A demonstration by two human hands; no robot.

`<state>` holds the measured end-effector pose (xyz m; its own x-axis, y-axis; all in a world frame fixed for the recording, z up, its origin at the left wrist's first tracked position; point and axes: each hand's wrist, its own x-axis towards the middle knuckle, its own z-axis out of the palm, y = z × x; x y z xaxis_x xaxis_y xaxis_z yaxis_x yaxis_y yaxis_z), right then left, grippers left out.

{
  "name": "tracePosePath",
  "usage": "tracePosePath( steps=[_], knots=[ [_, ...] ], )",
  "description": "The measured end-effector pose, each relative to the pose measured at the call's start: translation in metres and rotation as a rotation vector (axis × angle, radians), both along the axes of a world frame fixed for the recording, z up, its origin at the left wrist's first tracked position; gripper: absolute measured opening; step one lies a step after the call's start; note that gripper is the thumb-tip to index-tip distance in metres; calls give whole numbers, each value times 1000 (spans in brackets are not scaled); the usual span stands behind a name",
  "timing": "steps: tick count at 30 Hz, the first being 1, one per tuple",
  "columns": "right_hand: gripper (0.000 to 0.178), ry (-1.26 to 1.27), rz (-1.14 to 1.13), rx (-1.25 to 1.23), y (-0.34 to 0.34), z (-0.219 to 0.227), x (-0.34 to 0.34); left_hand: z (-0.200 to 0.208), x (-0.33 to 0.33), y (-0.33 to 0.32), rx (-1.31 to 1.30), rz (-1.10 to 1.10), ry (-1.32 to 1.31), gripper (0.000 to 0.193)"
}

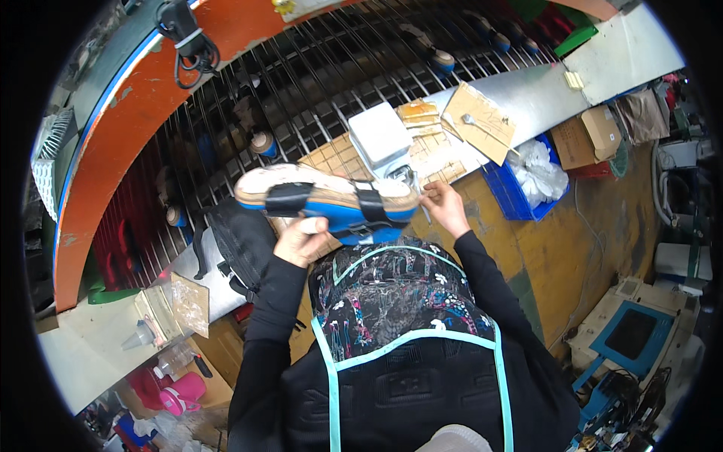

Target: The person cleans a blue and black sandal using a small brush and a white cleaning solution. They repeatedly dip the brush into the solution and scrub the sandal's sole and straps, then place the sandal on a conveyor belt.

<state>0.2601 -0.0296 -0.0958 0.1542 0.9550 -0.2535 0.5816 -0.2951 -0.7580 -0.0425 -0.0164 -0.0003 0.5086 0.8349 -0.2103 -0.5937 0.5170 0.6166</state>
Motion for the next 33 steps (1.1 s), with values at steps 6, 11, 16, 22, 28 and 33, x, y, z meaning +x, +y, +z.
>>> tracePosePath(
  steps=[6,11,16,22,28,33],
  knots=[
    [28,-375,83,299,-1,-62,-8,68,-29,4,608,479,134,115],
    [17,-356,87,360,-1,-49,-3,147,-62,-9,1099,520,-226,111],
    [22,-622,214,365,-2,-37,6,180,-79,-21,1033,525,-371,124],
    [21,-498,209,382,3,-20,18,188,-112,-57,936,1368,660,121],
    [20,-430,142,78,-2,-7,24,185,-159,-91,980,1515,733,106],
    [19,-218,15,200,-4,-21,32,118,-143,-98,847,1449,527,87]
  ],
)
